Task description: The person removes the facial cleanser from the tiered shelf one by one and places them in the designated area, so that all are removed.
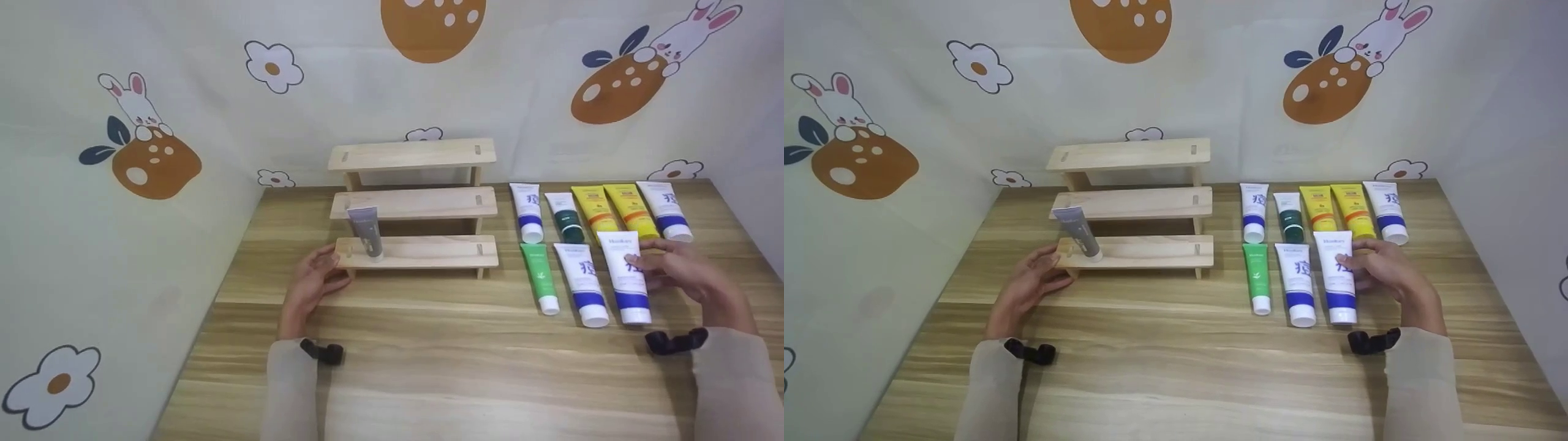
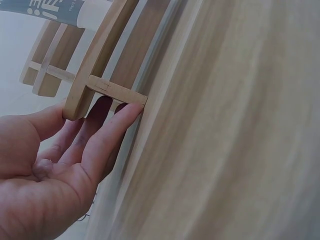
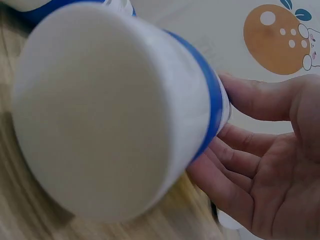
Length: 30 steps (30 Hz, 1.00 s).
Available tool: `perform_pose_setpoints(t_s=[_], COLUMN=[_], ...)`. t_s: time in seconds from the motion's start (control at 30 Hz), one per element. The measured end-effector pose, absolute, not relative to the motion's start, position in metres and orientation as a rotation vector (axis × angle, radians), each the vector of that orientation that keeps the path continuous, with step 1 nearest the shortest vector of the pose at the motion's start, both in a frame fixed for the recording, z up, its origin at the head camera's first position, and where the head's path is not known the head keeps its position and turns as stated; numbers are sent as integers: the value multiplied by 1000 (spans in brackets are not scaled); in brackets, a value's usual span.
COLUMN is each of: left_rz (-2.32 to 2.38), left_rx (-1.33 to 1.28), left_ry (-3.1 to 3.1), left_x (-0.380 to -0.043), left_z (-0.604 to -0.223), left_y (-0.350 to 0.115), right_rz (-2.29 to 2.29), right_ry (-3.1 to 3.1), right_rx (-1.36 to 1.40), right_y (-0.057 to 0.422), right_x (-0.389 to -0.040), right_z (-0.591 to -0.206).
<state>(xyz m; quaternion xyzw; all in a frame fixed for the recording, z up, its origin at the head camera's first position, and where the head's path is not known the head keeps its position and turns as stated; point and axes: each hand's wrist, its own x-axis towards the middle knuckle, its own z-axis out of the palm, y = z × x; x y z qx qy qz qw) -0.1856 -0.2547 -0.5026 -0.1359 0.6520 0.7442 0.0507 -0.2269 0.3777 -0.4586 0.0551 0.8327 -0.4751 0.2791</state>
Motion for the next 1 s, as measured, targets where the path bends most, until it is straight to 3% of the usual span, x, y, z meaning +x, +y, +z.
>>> perform_pose_setpoints(t_s=[0.7,1.0], left_rz=[2251,2266], left_rx=[-404,-420], left_ry=[1993,1973], left_x=[-184,-184], left_z=[-501,-501], left_y=[-254,-254], right_rz=[-1256,-1103], right_ry=[2142,2303], right_rx=[159,255], right_y=[380,378], right_x=[-226,-216], right_z=[-468,-439])
